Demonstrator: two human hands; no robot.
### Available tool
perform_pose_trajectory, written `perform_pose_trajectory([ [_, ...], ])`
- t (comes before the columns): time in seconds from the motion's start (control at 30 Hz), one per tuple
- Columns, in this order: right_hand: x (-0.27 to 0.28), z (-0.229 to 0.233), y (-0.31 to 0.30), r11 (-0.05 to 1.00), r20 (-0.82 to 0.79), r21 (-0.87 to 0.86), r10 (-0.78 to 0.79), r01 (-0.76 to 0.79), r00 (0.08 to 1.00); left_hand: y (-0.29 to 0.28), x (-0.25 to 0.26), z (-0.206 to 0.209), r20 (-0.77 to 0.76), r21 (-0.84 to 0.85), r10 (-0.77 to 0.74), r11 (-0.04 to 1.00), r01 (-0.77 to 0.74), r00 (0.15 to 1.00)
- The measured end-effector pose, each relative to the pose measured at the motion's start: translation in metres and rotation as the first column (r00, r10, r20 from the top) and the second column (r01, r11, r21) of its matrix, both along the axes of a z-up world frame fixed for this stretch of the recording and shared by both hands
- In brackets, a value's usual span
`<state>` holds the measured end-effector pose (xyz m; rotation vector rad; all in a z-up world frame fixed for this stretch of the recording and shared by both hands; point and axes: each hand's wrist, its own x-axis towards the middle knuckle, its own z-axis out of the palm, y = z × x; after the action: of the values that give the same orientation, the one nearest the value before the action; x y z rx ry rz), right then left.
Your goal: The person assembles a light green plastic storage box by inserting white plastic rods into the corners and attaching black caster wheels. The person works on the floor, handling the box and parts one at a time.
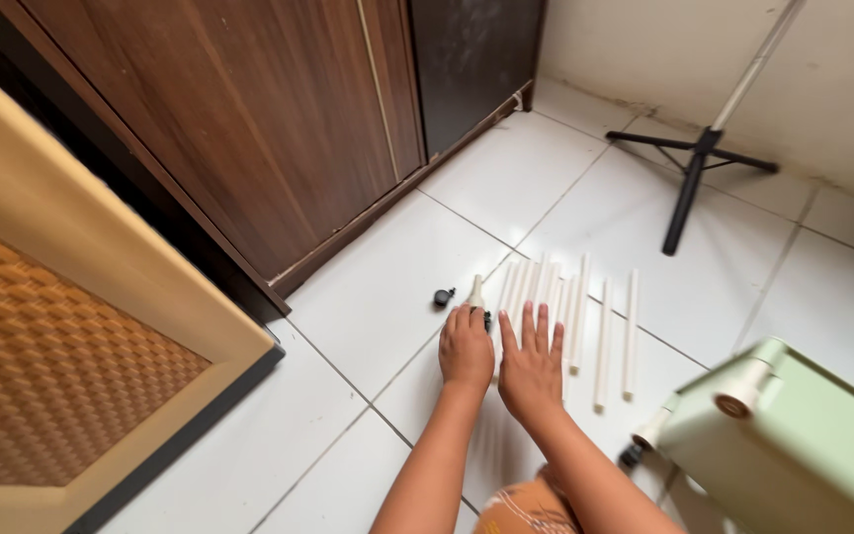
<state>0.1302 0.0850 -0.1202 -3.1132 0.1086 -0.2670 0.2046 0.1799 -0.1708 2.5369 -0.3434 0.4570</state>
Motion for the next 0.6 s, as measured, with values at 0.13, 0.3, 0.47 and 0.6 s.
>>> perform_pose_trajectory([
  [0.13, 0.016, -0.026, 0.004, 0.986, 0.129, 0.162, 0.014, -0.035, 0.992, 0.019, 0.040, -0.024, -0.058, 0.052, 0.099, 0.994, -0.096, 0.993],
  [0.3, 0.023, -0.045, 0.001, 0.985, 0.113, 0.169, 0.012, -0.031, 0.994, 0.035, 0.072, -0.042, -0.145, 0.113, 0.074, 0.992, -0.057, 0.987],
  [0.47, 0.017, -0.038, 0.001, 0.988, 0.101, 0.149, 0.017, -0.032, 0.995, 0.041, 0.065, -0.037, -0.195, 0.055, 0.108, 0.994, -0.099, 0.975],
  [0.6, 0.001, -0.011, -0.003, 0.987, 0.087, 0.162, 0.002, -0.016, 0.996, 0.034, 0.036, -0.003, -0.133, -0.048, 0.094, 0.994, -0.101, 0.987],
])
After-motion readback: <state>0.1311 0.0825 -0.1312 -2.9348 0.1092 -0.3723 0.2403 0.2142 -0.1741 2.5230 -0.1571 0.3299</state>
